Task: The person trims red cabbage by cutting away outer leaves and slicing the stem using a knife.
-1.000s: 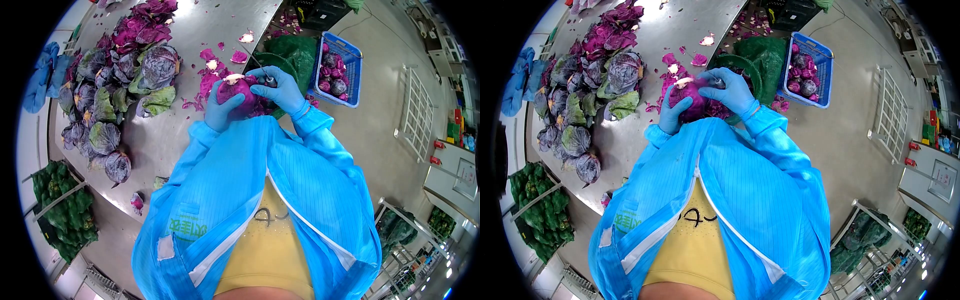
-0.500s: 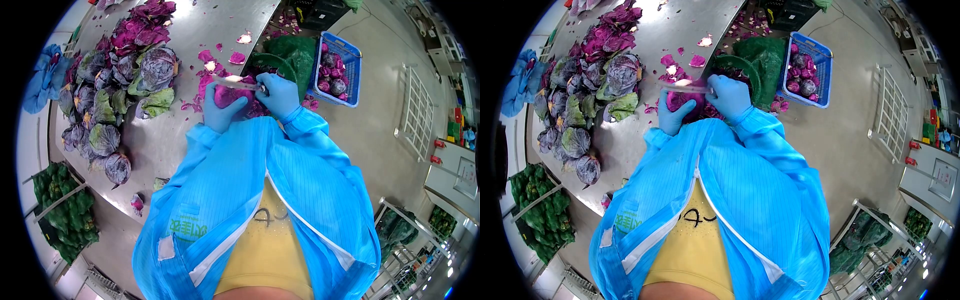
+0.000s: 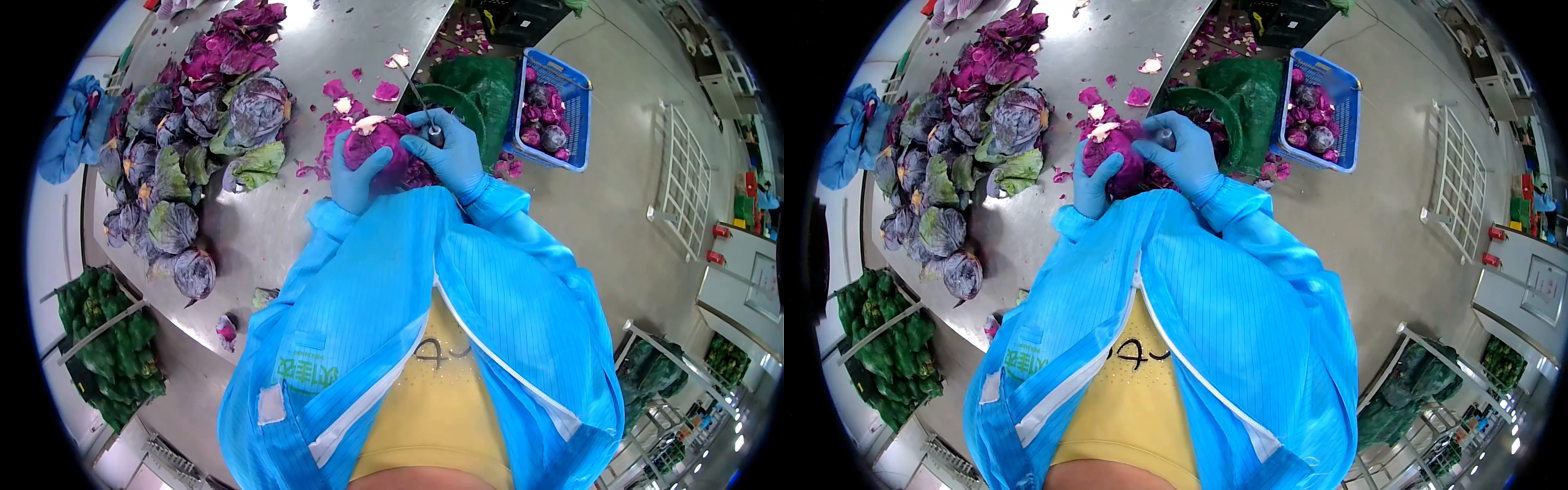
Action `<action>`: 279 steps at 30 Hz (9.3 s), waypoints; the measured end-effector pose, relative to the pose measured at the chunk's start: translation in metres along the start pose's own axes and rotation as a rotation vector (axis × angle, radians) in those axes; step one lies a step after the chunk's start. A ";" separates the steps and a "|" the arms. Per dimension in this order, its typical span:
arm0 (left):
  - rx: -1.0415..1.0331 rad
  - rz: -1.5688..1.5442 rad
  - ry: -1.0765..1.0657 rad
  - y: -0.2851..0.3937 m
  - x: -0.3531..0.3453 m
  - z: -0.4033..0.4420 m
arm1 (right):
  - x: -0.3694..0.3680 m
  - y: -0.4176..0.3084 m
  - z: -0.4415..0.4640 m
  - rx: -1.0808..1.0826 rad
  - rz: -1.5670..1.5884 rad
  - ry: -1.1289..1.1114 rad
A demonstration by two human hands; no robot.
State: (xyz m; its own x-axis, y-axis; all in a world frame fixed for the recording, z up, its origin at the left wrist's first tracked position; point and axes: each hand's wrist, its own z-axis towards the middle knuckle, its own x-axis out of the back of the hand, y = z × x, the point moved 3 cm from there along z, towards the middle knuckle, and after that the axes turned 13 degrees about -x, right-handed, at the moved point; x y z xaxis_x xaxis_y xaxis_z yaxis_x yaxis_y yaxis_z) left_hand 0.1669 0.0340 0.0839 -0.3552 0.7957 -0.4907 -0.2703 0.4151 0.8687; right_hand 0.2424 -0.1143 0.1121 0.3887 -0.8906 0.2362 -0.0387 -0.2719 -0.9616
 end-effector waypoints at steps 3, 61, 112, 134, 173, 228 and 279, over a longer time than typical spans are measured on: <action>-0.015 0.035 -0.015 -0.005 0.005 0.000 | -0.002 0.000 -0.002 0.266 -0.270 0.182; -0.060 0.171 0.181 0.001 0.030 0.000 | -0.032 0.010 0.010 -0.004 -0.436 -0.007; 0.535 -0.452 0.196 0.002 0.020 -0.008 | -0.020 0.001 0.010 -0.044 -0.104 -0.125; 0.789 -0.533 0.219 -0.019 0.020 -0.012 | -0.026 0.018 0.003 0.591 -0.913 -0.206; 0.188 0.033 -0.136 0.013 0.009 0.002 | 0.005 -0.016 0.010 0.143 -0.283 -0.194; 0.107 -0.065 0.010 0.007 -0.020 -0.003 | 0.010 -0.003 -0.001 0.066 -0.029 0.098; 0.336 -0.351 0.051 -0.003 0.000 -0.021 | 0.010 -0.025 -0.003 0.011 -0.219 -0.033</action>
State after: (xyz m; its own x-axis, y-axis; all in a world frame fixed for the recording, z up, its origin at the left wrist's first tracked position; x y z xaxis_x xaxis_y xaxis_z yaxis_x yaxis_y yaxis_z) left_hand 0.1492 0.0229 0.0798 -0.3402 0.5626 -0.7535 -0.0810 0.7808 0.6195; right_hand 0.2440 -0.1174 0.1387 0.4170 -0.7983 0.4346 0.0601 -0.4529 -0.8895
